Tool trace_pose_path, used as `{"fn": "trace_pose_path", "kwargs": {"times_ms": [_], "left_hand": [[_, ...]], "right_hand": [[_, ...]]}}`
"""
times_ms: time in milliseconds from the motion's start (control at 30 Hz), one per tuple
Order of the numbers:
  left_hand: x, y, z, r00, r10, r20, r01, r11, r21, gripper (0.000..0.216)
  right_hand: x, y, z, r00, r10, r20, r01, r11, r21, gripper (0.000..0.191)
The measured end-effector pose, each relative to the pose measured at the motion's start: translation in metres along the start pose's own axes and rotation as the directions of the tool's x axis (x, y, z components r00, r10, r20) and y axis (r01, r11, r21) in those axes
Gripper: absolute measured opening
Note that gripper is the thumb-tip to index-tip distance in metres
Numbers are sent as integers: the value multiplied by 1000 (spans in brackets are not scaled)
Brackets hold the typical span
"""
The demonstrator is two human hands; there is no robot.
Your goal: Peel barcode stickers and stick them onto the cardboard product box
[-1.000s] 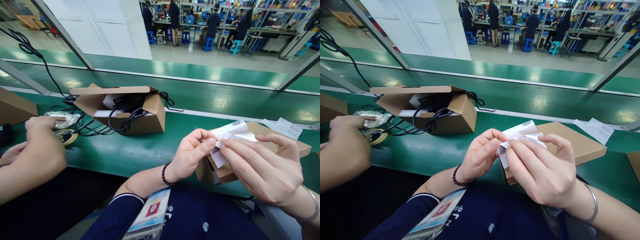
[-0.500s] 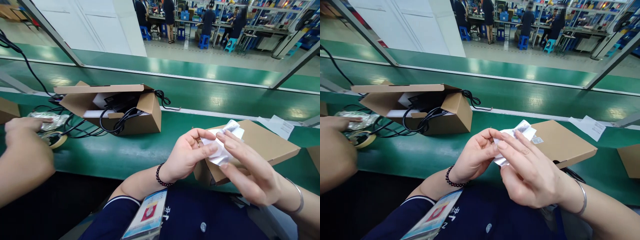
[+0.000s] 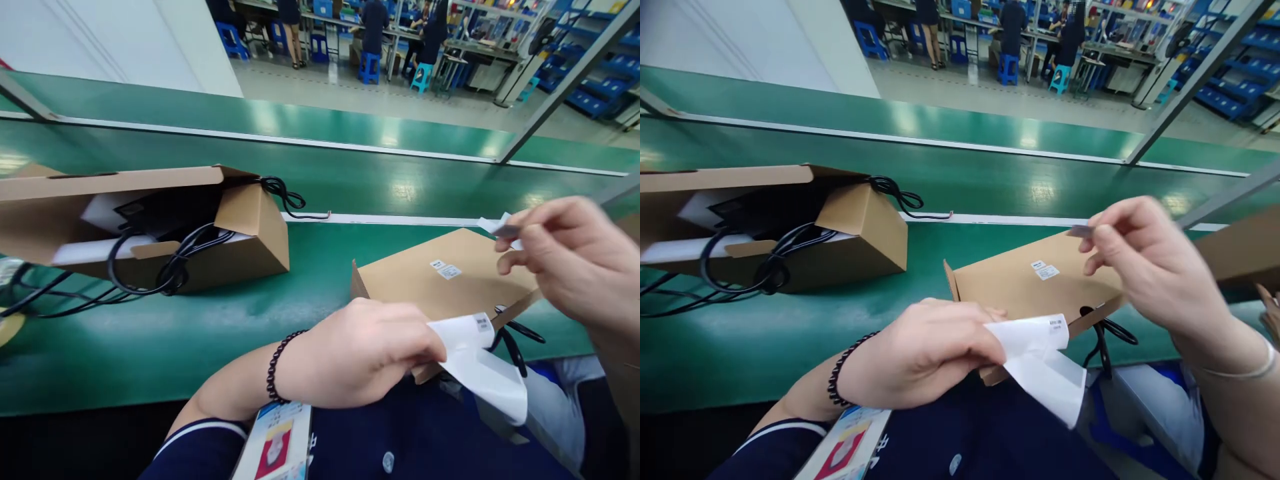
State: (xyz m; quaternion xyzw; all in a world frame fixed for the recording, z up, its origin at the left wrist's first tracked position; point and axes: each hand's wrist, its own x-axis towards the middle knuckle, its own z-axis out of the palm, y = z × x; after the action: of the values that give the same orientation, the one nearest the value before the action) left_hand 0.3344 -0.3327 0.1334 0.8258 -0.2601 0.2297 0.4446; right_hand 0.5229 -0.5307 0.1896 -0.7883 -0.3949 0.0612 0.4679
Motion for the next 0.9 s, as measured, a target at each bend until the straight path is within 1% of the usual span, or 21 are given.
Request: {"fn": "trace_pose_path", "kwargs": {"times_ms": [33, 100, 167, 267, 433, 567, 667, 733, 800, 900], "left_hand": [[1, 0, 0, 999, 20, 48, -21, 1000, 20, 17], [2, 0, 3, 992, 54, 117, -67, 991, 116, 17], [4, 0, 5, 984, 67, 164, -102, 971, 215, 20], [7, 1, 6, 978, 59, 199, -115, 952, 282, 24], [8, 1, 7, 984, 95, 150, -135, 949, 286, 27], [5, 1, 14, 992, 109, 67, -124, 951, 284, 30], [0, 6, 20, 998, 57, 20, -60, 954, 295, 29], [-2, 11, 23, 999, -22, -27, 29, 947, 319, 28], [-4, 14, 25, 996, -63, -65, 81, 940, 331, 27], [-4, 16, 27, 995, -83, -49, 94, 938, 334, 26]], "right_hand": [[4, 6, 2, 994, 76, 81, -77, 997, 0, 29], [8, 19, 6, 952, 201, 230, -196, 980, -44, 36], [8, 30, 9, 915, 272, 299, -257, 962, -89, 40], [11, 38, 10, 885, 310, 348, -296, 950, -94, 41], [22, 32, 13, 825, 374, 424, -351, 927, -133, 39], [25, 29, 16, 794, 408, 451, -367, 913, -179, 40], [23, 28, 16, 784, 421, 456, -378, 907, -187, 40], [23, 27, 16, 782, 422, 460, -376, 907, -192, 40], [22, 26, 15, 780, 417, 466, -363, 909, -207, 38], [22, 26, 15, 778, 415, 472, -350, 910, -223, 36]]}}
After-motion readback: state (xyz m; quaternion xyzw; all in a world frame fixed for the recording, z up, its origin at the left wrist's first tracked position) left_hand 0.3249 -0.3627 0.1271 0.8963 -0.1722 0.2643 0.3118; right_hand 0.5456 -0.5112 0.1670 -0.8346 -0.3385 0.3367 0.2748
